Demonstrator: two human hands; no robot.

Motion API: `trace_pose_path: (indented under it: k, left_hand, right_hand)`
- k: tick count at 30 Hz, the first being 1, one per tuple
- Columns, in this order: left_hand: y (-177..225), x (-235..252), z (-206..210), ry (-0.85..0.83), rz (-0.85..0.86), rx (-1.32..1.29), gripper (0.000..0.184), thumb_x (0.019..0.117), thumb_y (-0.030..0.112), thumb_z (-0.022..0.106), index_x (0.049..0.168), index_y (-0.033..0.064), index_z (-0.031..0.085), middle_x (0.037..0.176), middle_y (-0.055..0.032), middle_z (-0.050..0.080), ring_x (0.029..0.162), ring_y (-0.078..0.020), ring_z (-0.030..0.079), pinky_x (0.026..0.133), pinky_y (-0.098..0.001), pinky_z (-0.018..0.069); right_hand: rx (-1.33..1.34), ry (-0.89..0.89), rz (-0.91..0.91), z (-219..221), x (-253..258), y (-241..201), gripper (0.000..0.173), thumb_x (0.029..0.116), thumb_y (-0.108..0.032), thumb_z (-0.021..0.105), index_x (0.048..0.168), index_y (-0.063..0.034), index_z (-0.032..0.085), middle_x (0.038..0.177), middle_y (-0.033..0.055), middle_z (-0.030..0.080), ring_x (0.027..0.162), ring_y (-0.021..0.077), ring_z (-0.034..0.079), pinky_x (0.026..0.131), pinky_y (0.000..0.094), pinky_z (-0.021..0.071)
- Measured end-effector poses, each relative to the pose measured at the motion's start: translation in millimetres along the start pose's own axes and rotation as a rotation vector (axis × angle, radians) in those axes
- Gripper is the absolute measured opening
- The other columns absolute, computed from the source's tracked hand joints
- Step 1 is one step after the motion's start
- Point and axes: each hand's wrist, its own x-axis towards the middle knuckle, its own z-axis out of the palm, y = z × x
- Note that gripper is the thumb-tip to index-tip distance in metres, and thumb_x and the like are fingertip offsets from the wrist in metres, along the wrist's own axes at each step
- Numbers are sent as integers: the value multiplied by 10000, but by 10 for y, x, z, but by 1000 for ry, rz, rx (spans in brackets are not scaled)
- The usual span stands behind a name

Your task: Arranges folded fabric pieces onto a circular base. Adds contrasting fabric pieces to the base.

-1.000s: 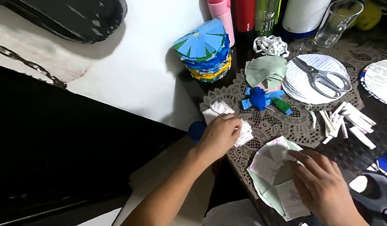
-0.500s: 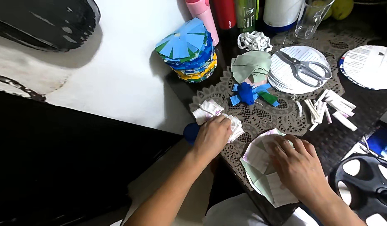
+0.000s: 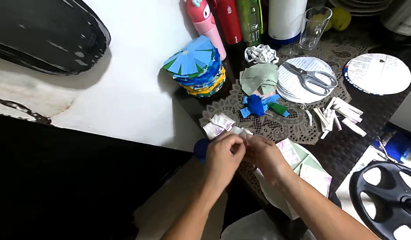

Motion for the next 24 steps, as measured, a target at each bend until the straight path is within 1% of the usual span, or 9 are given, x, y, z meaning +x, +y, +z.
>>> trace_pose_path:
  k: [2,5,7,9,11,13,15,18,24]
  left_hand:
    - [23,-113,37,59,40,-54,110,891,108,674,885,45,764,965,-74,742,884,-63,702,794,-188,571]
    - [5,-223,42,130,-20,-258,188,921,145,663,1018,-8,714,1009,-67,712,889,-54,676,782,-189,574]
    - [42,-268,-32,2,-159,-420,323,970,214,604,1196,-10,663,1138,-60,705,985,-68,672,834,-221,562]
    - [119,-307,-87,-213,-291,-651,360,1013,252,565,1258,7,666,1210,-44,708,1093,-99,667,941,-286,553]
    - [225,-358,-26,-290,-336,-764,269,1011,202,575,1157,33,725,1115,1,738,1014,-61,686,903,-255,569]
    - [321,-437,106,-245,-280,-767,198,989,122,606,1057,30,767,1048,2,764,921,-40,707,823,-212,587]
    - [416,-527,230,-196,-213,-751,160,964,92,630,994,34,776,1058,-9,777,937,-42,724,823,-198,594]
    - [574,-657,341,-247,-183,-726,128,965,106,651,996,55,765,929,64,753,819,42,674,740,-136,567]
    - [766,-712,591,-403,-185,-648,65,902,83,705,932,26,713,802,48,703,705,57,640,649,-114,550]
  right_hand:
    - [29,3,2,-60,-28,40,227,1088,-95,455,1035,37,632,830,57,709,747,115,717,739,278,614]
    - [-70,-50,-29,-258,-151,48,228,1078,-65,459,1004,21,657,848,52,725,781,128,729,770,294,622]
    - [-159,-135,-67,-405,-261,22,242,1071,-72,457,987,-6,674,864,28,734,807,118,731,788,299,624]
    - [-234,-213,-115,-538,-369,16,243,1057,-81,473,970,-31,694,861,-2,732,808,96,724,795,296,623]
    - [-319,-249,-163,-643,-484,22,220,1045,-98,511,992,-39,717,852,-31,733,792,62,720,772,270,625]
    - [-406,-227,-225,-737,-616,62,198,1032,-119,556,979,-41,729,820,-49,724,755,33,706,733,240,618]
    - [-504,-133,-314,-818,-788,121,174,1013,-143,605,979,-43,744,792,-69,714,719,-13,681,691,189,593]
    - [-567,46,-447,-954,-1078,244,139,981,-120,649,986,-18,744,800,-45,729,706,-44,671,671,147,576]
    - [-798,279,-542,-1257,-1422,383,155,968,-84,642,992,20,754,837,53,732,710,-1,653,684,143,546]
